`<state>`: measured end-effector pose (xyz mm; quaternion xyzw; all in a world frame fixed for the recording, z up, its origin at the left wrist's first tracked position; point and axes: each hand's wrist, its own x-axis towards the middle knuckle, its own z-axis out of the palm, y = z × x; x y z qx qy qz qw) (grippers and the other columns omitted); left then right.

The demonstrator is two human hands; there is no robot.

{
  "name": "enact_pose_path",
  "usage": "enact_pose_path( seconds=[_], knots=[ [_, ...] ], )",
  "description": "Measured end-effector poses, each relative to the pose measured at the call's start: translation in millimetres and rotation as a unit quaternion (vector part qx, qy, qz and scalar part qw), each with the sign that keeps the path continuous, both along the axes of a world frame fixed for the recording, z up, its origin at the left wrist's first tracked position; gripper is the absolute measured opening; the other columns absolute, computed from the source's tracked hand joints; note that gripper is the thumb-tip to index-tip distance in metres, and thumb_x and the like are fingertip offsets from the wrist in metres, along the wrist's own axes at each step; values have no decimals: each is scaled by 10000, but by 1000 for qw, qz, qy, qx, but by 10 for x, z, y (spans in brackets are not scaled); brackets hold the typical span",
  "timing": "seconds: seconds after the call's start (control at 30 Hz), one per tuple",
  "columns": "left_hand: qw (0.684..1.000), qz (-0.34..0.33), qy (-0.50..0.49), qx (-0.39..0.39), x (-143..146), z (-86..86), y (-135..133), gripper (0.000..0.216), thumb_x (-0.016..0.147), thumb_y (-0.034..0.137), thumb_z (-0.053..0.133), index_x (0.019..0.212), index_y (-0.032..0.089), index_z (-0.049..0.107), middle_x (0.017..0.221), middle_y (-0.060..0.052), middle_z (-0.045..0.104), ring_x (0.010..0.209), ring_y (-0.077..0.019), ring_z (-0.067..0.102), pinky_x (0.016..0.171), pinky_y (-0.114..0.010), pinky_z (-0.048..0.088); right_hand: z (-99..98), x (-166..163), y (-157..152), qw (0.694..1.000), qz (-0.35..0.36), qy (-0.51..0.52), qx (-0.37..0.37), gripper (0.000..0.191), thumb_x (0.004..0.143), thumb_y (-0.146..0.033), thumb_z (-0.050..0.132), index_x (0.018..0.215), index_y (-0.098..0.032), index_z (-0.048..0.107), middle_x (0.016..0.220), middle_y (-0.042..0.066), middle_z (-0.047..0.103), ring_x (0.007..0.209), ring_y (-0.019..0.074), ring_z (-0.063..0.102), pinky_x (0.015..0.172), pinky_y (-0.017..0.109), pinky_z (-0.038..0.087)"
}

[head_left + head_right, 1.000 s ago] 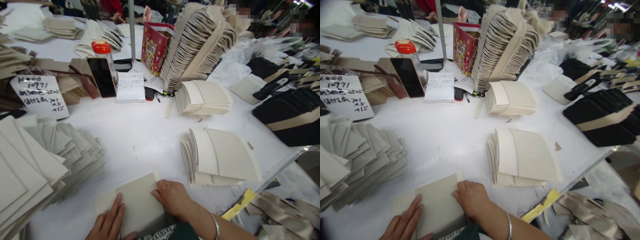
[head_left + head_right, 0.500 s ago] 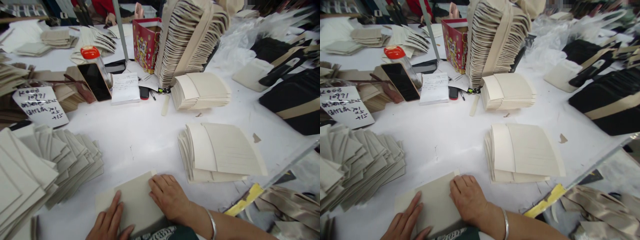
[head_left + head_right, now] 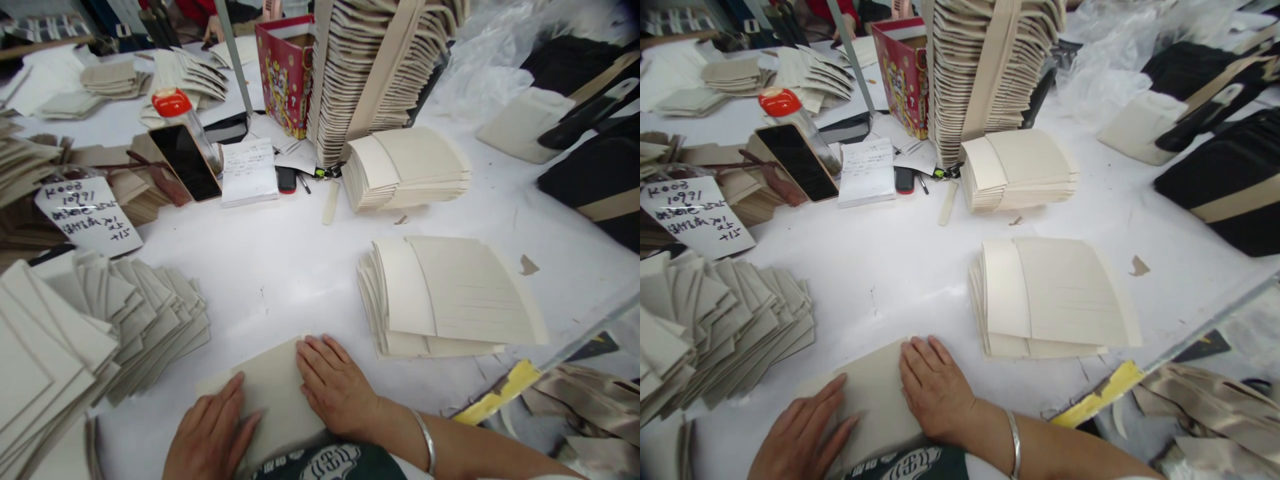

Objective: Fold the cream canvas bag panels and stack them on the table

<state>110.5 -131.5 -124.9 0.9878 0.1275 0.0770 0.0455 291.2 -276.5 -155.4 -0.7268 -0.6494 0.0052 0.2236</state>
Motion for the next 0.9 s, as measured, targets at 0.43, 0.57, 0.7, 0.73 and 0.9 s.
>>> enact_pose_path(
  seconds=[0.43,0.57,0.7,0.73,0.9],
  knots=[
    [987,125,78,-62,288,39,77,313,765,458,461,918,187,493,929,-61,524,855,-225,474,734,-350,381,224,-150,-54,998,52,13,-27,672,787,-521,364,1294,-88,277,1359,133,243,1261,276,111,1015,465,135],
    [976,175,118,-56,315,116,68,312,735,444,489,906,182,491,928,-61,526,858,-225,475,708,-321,359,212,-194,12,989,63,68,-115,744,780,-585,308,1310,-68,231,1373,146,196,1269,256,86,1030,438,110],
    [941,192,199,-196,398,275,114,302,673,458,526,738,167,480,692,-1,519,649,-160,481,556,-242,317,136,-228,-58,994,34,76,-75,711,756,-511,436,1298,-85,259,1356,147,247,1264,243,125,1024,437,161],
    [930,171,211,-248,401,328,102,285,672,446,524,687,167,469,629,19,491,599,-141,460,522,-227,295,120,-231,-101,995,6,87,-46,716,739,-470,486,1294,-78,261,1348,160,258,1261,248,137,1016,446,184],
    [921,85,105,-366,255,659,-194,223,693,371,514,626,166,457,593,46,423,577,-108,409,521,-203,293,254,-156,-360,922,-126,364,44,647,700,-372,551,1241,-95,326,1226,175,429,1107,251,416,882,412,381]
  ],
)
